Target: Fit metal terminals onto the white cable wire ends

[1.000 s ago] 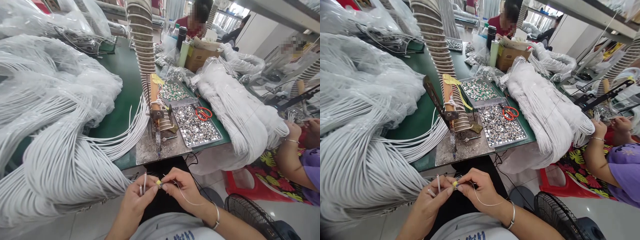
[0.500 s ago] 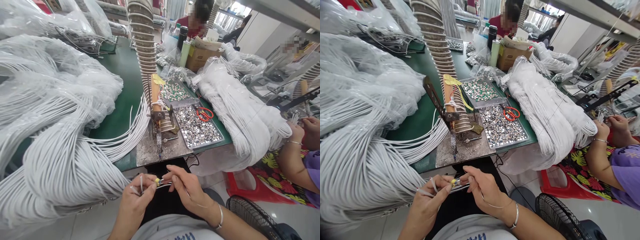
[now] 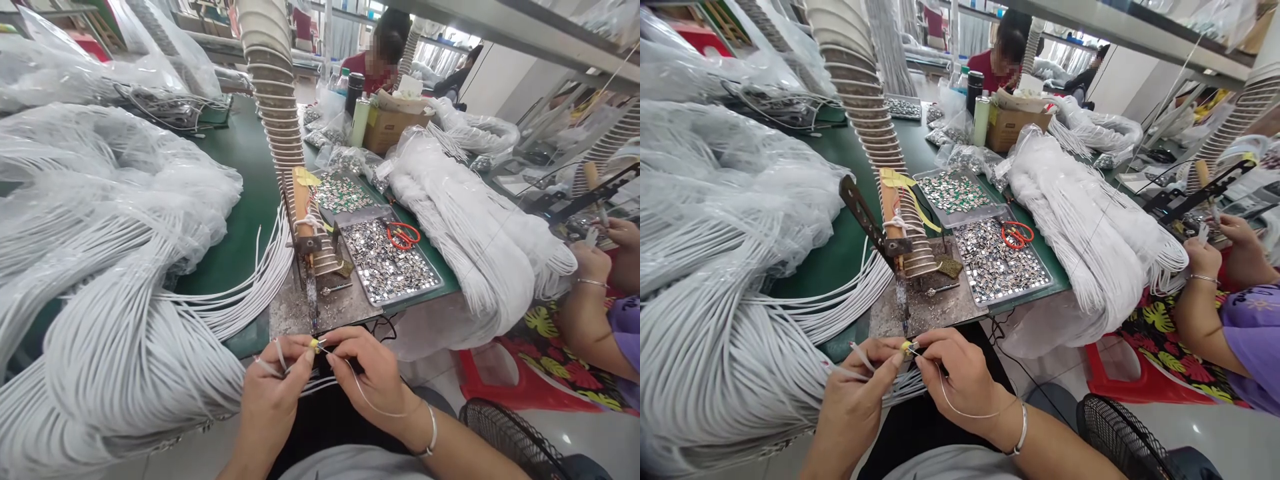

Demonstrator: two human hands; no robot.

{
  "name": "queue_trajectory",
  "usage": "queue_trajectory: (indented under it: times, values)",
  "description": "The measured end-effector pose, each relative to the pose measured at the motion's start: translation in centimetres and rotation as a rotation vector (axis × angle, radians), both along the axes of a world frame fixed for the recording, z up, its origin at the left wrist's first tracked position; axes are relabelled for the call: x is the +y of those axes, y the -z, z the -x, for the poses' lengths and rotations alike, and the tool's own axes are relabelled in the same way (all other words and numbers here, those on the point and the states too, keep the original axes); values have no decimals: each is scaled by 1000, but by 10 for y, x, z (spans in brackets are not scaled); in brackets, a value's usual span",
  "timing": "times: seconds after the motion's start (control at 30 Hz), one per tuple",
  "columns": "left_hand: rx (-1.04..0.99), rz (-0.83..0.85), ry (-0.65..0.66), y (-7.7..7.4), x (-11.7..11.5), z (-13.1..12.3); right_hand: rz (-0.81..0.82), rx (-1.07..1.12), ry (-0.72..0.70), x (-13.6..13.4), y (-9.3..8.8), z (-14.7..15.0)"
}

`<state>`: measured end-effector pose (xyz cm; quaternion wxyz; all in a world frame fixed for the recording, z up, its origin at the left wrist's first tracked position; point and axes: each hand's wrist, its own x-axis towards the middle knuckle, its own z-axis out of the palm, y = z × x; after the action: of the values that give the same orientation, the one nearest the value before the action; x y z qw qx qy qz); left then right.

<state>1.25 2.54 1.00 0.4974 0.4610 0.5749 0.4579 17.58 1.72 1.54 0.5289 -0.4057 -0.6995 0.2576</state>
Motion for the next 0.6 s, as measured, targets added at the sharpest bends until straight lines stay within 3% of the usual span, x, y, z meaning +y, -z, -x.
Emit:
queue_trajectory:
  times: [0.6]
  values:
    - [-116, -55, -11, 9, 9, 0, -22, -4, 54, 14, -6, 5]
